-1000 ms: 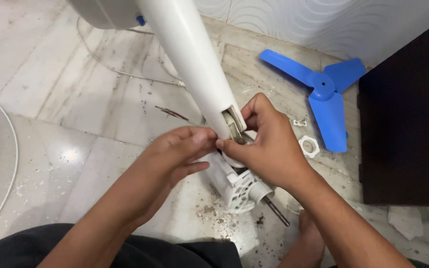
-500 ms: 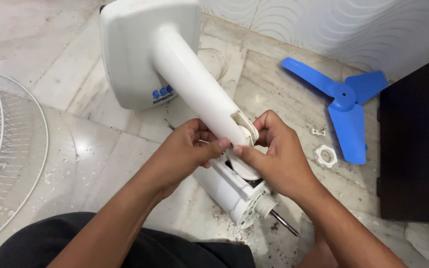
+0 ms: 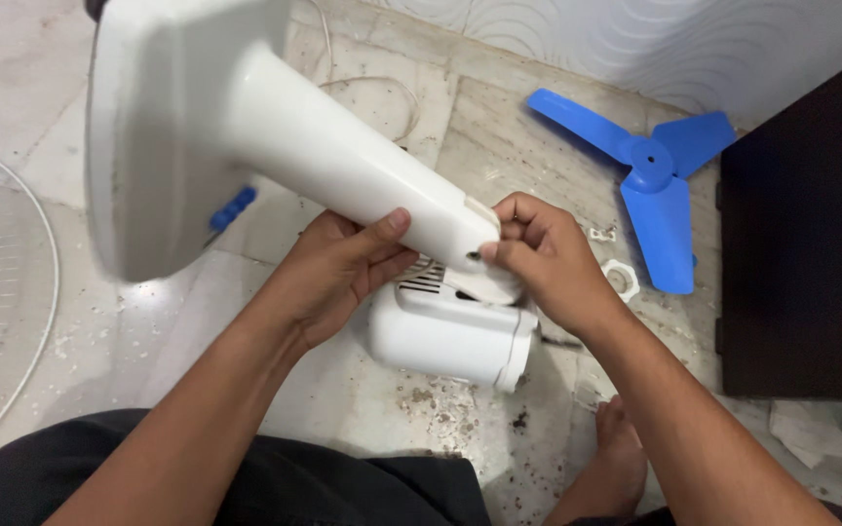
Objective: The person assembles a white pedestal fan by attaching the motor housing to the stand using a screwdriver. They align the parts, insert a screw, and tighten it to secure the connection.
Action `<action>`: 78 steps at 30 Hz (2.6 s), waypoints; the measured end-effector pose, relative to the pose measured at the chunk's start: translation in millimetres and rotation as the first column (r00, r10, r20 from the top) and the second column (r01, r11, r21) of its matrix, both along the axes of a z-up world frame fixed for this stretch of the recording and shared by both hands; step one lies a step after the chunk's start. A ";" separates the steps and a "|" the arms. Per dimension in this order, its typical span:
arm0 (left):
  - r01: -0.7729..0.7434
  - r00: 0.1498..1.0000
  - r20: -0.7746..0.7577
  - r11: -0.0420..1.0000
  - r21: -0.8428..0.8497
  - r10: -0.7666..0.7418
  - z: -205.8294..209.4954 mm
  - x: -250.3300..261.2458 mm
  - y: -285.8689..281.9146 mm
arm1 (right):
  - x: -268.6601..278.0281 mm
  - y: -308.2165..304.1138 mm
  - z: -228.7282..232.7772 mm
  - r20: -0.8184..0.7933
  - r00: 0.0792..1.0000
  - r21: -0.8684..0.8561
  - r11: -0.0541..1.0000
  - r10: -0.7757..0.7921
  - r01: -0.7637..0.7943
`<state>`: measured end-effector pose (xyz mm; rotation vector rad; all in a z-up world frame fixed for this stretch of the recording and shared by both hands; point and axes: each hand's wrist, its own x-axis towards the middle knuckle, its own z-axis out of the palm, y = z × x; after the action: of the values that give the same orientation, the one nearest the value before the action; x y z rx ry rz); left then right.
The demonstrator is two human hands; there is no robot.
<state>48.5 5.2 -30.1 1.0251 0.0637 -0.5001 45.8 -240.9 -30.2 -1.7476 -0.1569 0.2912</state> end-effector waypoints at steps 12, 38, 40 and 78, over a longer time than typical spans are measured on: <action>-0.140 0.989 0.027 0.988 -0.066 0.142 -2.6 1.8 0.0 | -2.0 22.9 9.2 0.065 0.998 -0.144 0.990 0.004 0.006; -0.342 0.915 -0.179 0.930 0.136 0.363 -12.1 -3.4 5.3 | 9.4 -19.2 -44.0 0.046 0.986 -0.518 0.840 -0.163 0.163; -0.369 0.900 -0.187 0.917 0.152 0.393 -13.8 0.5 3.7 | 7.1 -9.6 -49.3 0.094 0.994 -0.530 0.842 -0.055 0.097; -0.437 0.886 -0.074 0.878 0.194 0.457 -33.2 17.1 8.9 | -74.0 58.4 76.3 0.607 0.777 -0.244 0.893 -0.164 0.379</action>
<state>65.6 14.1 -63.3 1.1070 0.4491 -0.1288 -28.2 -182.5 46.1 -2.1497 -0.2915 -0.4735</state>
